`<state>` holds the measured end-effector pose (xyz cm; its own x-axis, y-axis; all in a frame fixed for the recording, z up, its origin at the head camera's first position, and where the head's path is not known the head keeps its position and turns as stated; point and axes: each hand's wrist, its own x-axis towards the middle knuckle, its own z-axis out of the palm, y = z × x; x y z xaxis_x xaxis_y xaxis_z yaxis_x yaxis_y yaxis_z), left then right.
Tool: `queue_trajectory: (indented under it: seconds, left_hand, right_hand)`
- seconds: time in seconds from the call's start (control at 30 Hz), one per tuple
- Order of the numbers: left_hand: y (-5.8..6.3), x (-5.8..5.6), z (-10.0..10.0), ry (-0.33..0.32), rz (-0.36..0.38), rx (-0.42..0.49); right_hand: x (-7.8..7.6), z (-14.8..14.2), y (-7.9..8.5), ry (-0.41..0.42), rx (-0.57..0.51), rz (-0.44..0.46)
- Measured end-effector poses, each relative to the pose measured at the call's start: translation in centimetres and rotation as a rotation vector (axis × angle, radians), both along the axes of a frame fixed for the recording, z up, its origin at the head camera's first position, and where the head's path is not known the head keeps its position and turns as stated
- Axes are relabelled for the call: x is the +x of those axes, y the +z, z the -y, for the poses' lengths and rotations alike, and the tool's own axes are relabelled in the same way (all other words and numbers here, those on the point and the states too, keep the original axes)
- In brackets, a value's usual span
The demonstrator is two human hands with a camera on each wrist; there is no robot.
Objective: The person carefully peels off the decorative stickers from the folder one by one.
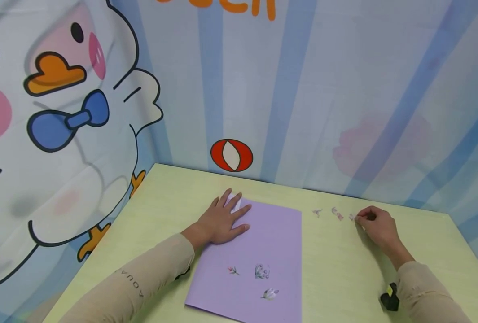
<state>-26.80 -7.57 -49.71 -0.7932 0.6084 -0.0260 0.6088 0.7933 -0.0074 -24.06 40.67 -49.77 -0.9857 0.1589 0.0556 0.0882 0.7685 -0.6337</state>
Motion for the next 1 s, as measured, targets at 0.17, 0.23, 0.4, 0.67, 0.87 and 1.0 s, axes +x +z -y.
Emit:
queue_trajectory:
  seconds: [0.17, 0.23, 0.4, 0.67, 0.87, 1.0]
  left_hand:
    - [0.0, 0.0, 0.1, -0.007, 0.003, 0.019]
    - [0.1, 0.0, 0.0, -0.009, 0.006, 0.017]
    - [0.0, 0.0, 0.1, -0.003, 0.010, 0.009]
    - [-0.2, -0.1, 0.1, 0.001, 0.012, 0.001]
    - [-0.3, -0.2, 0.1, 0.002, 0.012, 0.005]
    - [-0.3, -0.2, -0.1, 0.000, 0.010, 0.014]
  right_hand:
    - [0.0, 0.0, 0.1, -0.010, 0.005, -0.005]
    - [0.0, 0.0, 0.1, -0.012, 0.003, -0.004]
    - [0.1, 0.0, 0.3, -0.020, -0.015, 0.000]
    - [0.2, 0.1, 0.1, -0.042, -0.044, -0.010]
    - [0.1, 0.7, 0.5, -0.037, -0.078, -0.059]
    - [0.2, 1.9, 1.3, 0.017, -0.069, -0.090]
